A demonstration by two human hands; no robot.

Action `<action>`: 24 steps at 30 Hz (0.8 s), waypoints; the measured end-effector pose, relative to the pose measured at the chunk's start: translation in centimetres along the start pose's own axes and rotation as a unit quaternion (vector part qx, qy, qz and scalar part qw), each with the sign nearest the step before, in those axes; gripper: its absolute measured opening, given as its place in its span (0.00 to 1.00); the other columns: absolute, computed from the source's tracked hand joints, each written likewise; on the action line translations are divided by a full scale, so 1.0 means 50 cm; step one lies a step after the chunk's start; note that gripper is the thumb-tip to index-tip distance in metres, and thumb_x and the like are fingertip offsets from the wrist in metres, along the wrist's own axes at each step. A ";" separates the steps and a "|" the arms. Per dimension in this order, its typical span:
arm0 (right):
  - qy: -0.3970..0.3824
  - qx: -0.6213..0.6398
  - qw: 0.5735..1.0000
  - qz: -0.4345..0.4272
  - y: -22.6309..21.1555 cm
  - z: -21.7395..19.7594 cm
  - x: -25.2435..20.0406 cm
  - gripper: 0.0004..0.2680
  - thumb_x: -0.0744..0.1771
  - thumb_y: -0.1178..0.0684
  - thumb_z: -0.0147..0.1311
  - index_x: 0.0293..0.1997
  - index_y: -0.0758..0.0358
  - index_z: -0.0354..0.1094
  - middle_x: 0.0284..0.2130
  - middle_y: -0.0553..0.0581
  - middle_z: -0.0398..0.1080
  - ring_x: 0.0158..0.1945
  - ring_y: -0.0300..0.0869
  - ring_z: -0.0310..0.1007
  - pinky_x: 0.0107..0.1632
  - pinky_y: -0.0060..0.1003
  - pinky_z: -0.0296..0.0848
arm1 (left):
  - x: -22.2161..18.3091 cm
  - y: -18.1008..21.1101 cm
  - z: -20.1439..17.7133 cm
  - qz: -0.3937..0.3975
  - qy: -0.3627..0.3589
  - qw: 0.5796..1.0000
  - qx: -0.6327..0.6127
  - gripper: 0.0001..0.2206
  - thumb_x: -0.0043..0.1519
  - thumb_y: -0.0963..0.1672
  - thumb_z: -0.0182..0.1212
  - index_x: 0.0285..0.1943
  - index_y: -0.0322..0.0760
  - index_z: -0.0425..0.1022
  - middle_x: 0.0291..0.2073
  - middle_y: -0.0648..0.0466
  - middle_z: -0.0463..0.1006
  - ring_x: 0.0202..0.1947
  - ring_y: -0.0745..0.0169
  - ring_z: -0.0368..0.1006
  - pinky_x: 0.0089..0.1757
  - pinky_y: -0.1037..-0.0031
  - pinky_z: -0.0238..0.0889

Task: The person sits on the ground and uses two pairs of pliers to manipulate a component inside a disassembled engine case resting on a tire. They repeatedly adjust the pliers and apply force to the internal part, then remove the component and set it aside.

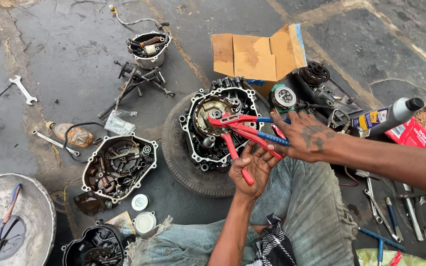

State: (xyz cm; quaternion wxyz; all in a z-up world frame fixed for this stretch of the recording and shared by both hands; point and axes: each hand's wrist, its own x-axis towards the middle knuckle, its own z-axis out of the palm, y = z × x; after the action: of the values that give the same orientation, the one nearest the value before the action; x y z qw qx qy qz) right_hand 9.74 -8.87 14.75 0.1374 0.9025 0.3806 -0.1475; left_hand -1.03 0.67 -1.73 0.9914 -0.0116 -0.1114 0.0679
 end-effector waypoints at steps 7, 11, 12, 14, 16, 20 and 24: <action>0.004 -0.105 0.992 -0.068 0.065 -0.038 0.062 0.34 0.62 0.41 0.56 0.76 0.62 0.43 0.48 0.65 0.65 0.49 0.54 0.69 0.54 0.50 0.68 | -0.014 0.018 0.005 -0.022 -0.002 1.000 -0.007 0.32 0.55 0.49 0.58 0.69 0.29 0.62 0.50 0.39 0.73 0.53 0.42 0.72 0.60 0.50 0.65; 0.052 -0.127 0.985 -0.108 0.098 -0.004 0.108 0.35 0.60 0.45 0.60 0.74 0.62 0.44 0.46 0.68 0.63 0.46 0.57 0.67 0.53 0.49 0.66 | -0.010 0.031 0.025 -0.027 0.032 0.999 0.024 0.33 0.51 0.50 0.58 0.66 0.31 0.62 0.48 0.41 0.72 0.50 0.45 0.72 0.57 0.50 0.66; 0.060 -0.132 0.982 -0.122 0.104 -0.009 0.118 0.38 0.57 0.46 0.62 0.75 0.61 0.43 0.46 0.68 0.63 0.46 0.56 0.67 0.53 0.49 0.66 | -0.004 0.029 0.022 -0.023 0.019 0.999 0.015 0.33 0.52 0.50 0.58 0.67 0.30 0.62 0.48 0.42 0.72 0.50 0.45 0.71 0.57 0.52 0.66; 0.064 -0.128 0.981 -0.131 0.117 -0.010 0.128 0.41 0.55 0.47 0.63 0.77 0.61 0.43 0.45 0.67 0.63 0.46 0.56 0.67 0.53 0.49 0.66 | -0.005 0.020 0.018 -0.028 0.013 0.999 0.007 0.32 0.53 0.50 0.58 0.67 0.30 0.62 0.48 0.42 0.72 0.50 0.45 0.71 0.57 0.53 0.66; 0.023 -0.168 0.977 -0.129 0.127 -0.024 0.148 0.40 0.57 0.47 0.62 0.78 0.58 0.42 0.47 0.65 0.63 0.48 0.55 0.66 0.54 0.47 0.67 | -0.002 0.014 0.014 -0.023 0.012 1.000 -0.006 0.33 0.52 0.49 0.58 0.67 0.31 0.62 0.47 0.41 0.72 0.50 0.46 0.70 0.57 0.53 0.66; 0.051 -0.147 0.974 -0.166 0.154 -0.028 0.184 0.37 0.59 0.46 0.61 0.77 0.59 0.44 0.45 0.65 0.64 0.47 0.56 0.67 0.54 0.49 0.67 | -0.003 0.018 0.021 -0.029 0.018 0.999 -0.005 0.33 0.51 0.49 0.59 0.67 0.31 0.62 0.47 0.42 0.71 0.49 0.45 0.70 0.57 0.53 0.65; 0.069 -0.172 0.955 -0.233 0.183 -0.054 0.248 0.36 0.57 0.49 0.61 0.75 0.58 0.48 0.45 0.64 0.65 0.50 0.55 0.68 0.56 0.47 0.68 | 0.001 0.019 0.027 -0.038 0.028 0.999 -0.007 0.34 0.50 0.50 0.60 0.66 0.31 0.63 0.47 0.42 0.71 0.49 0.44 0.70 0.57 0.54 0.66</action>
State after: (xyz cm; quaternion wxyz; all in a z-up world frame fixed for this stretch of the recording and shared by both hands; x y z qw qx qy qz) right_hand 25.12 -6.05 13.89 0.2256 0.7596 0.6083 -0.0455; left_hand -1.42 1.64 -0.44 0.9959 -0.0160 -0.0842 0.0294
